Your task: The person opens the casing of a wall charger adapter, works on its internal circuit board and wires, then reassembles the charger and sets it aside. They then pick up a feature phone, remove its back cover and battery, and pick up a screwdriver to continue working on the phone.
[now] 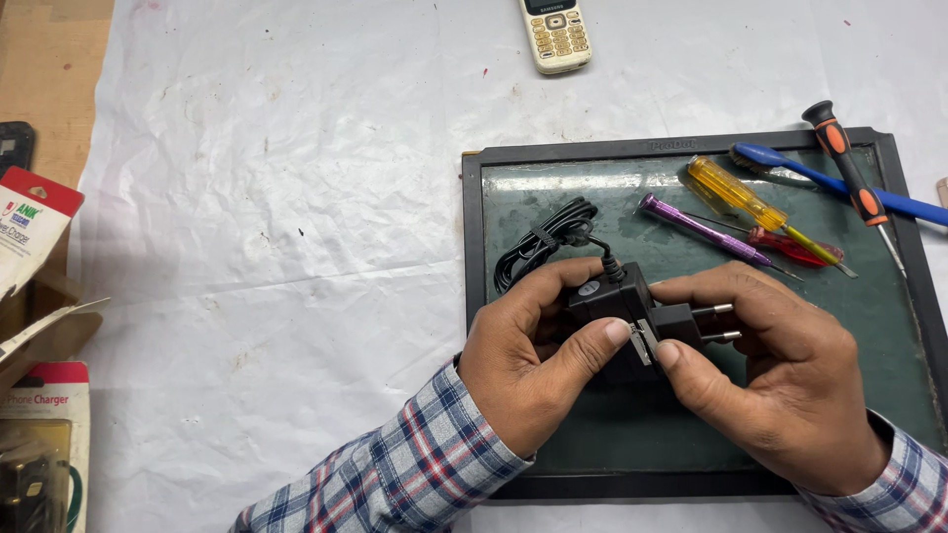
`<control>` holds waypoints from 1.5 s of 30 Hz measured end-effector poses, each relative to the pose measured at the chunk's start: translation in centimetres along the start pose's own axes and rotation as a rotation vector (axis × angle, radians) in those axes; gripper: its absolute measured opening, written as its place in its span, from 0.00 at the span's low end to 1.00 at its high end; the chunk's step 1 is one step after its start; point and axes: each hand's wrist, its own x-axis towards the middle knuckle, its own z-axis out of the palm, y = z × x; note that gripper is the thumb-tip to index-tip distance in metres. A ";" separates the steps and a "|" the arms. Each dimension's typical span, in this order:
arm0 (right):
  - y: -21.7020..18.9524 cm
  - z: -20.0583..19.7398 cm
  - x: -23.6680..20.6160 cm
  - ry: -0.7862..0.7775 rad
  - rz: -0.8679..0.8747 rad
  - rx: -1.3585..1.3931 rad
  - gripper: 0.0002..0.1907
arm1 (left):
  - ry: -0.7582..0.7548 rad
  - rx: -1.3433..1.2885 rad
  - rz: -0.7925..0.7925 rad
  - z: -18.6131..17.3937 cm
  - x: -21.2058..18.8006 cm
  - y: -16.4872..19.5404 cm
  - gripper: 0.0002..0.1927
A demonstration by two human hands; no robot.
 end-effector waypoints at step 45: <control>1.1 -0.3 -0.6 -0.030 -0.222 -0.069 0.28 | -0.091 -0.022 0.070 -0.1 -0.4 1.0 0.20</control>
